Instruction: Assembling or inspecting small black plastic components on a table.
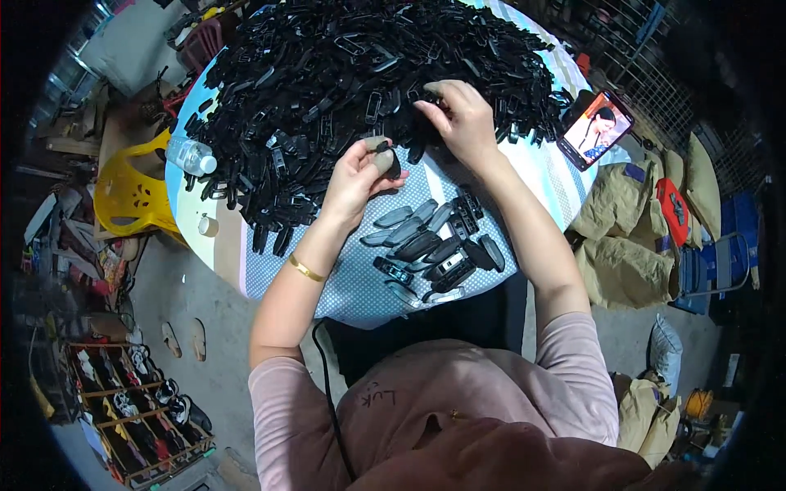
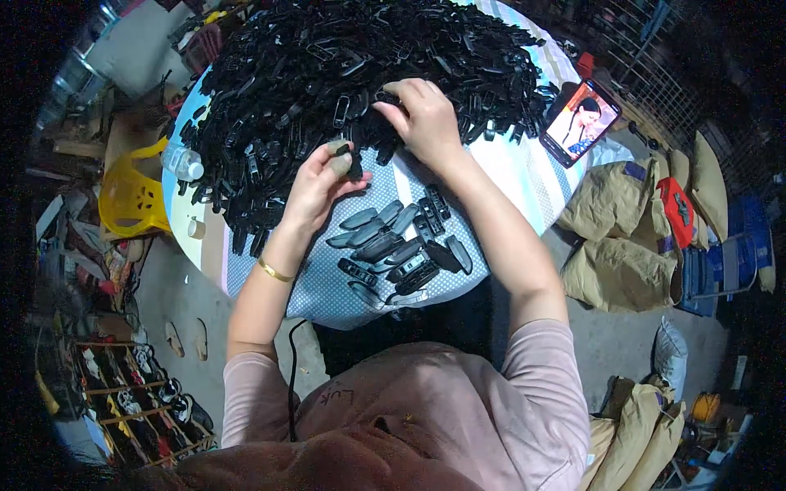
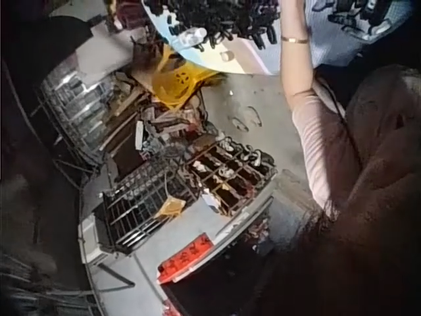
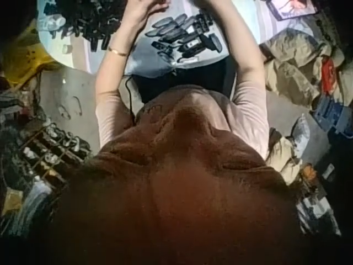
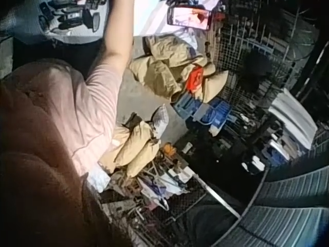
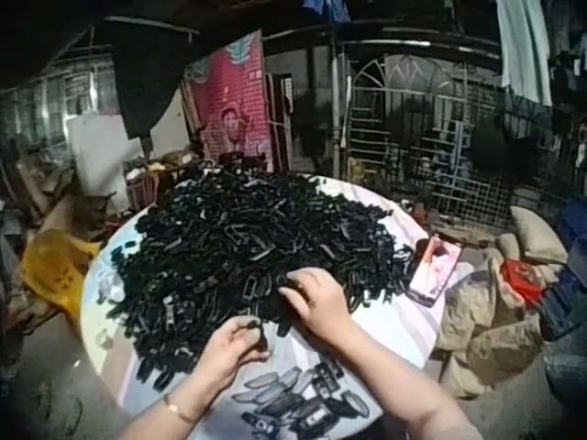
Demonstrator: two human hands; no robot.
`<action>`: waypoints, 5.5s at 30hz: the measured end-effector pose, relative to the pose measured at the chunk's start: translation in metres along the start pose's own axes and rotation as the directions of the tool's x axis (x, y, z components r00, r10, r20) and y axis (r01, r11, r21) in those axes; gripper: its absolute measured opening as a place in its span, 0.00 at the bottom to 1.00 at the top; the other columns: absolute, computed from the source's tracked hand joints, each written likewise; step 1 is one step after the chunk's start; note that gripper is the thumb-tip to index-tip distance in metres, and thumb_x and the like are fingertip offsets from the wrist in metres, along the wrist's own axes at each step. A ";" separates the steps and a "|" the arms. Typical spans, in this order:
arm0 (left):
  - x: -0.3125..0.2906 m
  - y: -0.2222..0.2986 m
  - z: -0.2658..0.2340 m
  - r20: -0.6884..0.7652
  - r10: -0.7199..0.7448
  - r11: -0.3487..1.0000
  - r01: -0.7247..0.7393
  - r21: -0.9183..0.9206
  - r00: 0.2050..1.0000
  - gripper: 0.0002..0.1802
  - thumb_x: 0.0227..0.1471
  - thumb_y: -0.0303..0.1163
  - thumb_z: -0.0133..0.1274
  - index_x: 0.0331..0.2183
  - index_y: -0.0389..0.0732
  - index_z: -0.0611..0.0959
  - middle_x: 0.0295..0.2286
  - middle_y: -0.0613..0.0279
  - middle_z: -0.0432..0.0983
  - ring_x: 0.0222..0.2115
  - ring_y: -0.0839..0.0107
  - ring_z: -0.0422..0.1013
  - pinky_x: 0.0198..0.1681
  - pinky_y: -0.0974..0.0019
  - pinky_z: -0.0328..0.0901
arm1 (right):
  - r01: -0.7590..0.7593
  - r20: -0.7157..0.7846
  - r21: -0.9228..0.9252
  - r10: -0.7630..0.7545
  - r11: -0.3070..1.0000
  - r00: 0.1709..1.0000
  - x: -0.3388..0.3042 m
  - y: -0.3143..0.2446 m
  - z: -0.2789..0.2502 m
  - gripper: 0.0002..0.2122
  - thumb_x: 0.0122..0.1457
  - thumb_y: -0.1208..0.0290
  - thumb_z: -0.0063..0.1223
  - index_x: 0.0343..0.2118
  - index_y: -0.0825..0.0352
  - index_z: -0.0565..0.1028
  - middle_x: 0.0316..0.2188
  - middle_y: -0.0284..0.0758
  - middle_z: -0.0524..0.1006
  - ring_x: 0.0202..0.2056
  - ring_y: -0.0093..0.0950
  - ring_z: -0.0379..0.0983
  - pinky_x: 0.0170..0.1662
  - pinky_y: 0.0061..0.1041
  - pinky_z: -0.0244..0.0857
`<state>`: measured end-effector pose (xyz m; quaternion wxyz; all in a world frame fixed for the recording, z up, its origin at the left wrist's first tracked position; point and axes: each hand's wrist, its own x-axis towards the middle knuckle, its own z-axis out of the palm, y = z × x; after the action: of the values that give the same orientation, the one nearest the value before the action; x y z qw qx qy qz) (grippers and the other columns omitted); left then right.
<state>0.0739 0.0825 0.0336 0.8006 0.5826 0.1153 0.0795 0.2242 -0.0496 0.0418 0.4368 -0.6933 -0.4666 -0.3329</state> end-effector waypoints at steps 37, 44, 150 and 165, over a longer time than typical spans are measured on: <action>0.001 -0.003 -0.008 -0.208 0.283 0.959 -0.283 0.031 0.936 0.18 0.43 0.18 0.54 0.41 0.34 0.77 0.31 0.65 0.75 0.29 0.80 0.69 0.35 0.77 0.66 | -0.227 0.203 0.323 0.167 0.919 0.965 -0.026 -0.061 -0.005 0.10 0.43 0.79 0.59 0.32 0.73 0.76 0.24 0.35 0.74 0.22 0.21 0.72 0.25 0.16 0.66; -0.002 -0.001 -0.001 -0.146 0.275 0.959 -0.282 -0.029 0.950 0.19 0.46 0.21 0.54 0.44 0.33 0.75 0.34 0.61 0.75 0.32 0.77 0.70 0.37 0.75 0.66 | -0.144 0.174 0.273 0.098 0.951 0.980 -0.031 -0.063 -0.004 0.10 0.43 0.77 0.59 0.30 0.72 0.75 0.23 0.36 0.73 0.22 0.24 0.73 0.25 0.19 0.67; 0.012 0.018 0.009 0.077 0.256 0.963 -0.261 0.060 0.964 0.13 0.51 0.26 0.50 0.40 0.32 0.77 0.34 0.59 0.76 0.36 0.73 0.70 0.42 0.72 0.64 | -0.642 0.637 0.338 0.335 0.688 0.695 -0.025 -0.043 -0.013 0.12 0.50 0.66 0.58 0.27 0.71 0.74 0.19 0.28 0.71 0.22 0.16 0.64 0.25 0.18 0.59; 0.005 0.018 0.009 0.345 0.037 0.435 -0.326 0.839 0.938 0.16 0.38 0.28 0.59 0.35 0.35 0.78 0.19 0.65 0.65 0.20 0.78 0.60 0.24 0.74 0.59 | -0.384 0.801 -0.094 0.298 0.919 0.519 -0.010 0.018 -0.064 0.17 0.41 0.69 0.63 0.36 0.66 0.76 0.30 0.35 0.77 0.32 0.26 0.74 0.36 0.25 0.67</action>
<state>0.0812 0.0816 0.0528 0.3733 0.9269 -0.0368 0.0123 0.2345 -0.1152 0.0533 0.2685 -0.8237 -0.4823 0.1297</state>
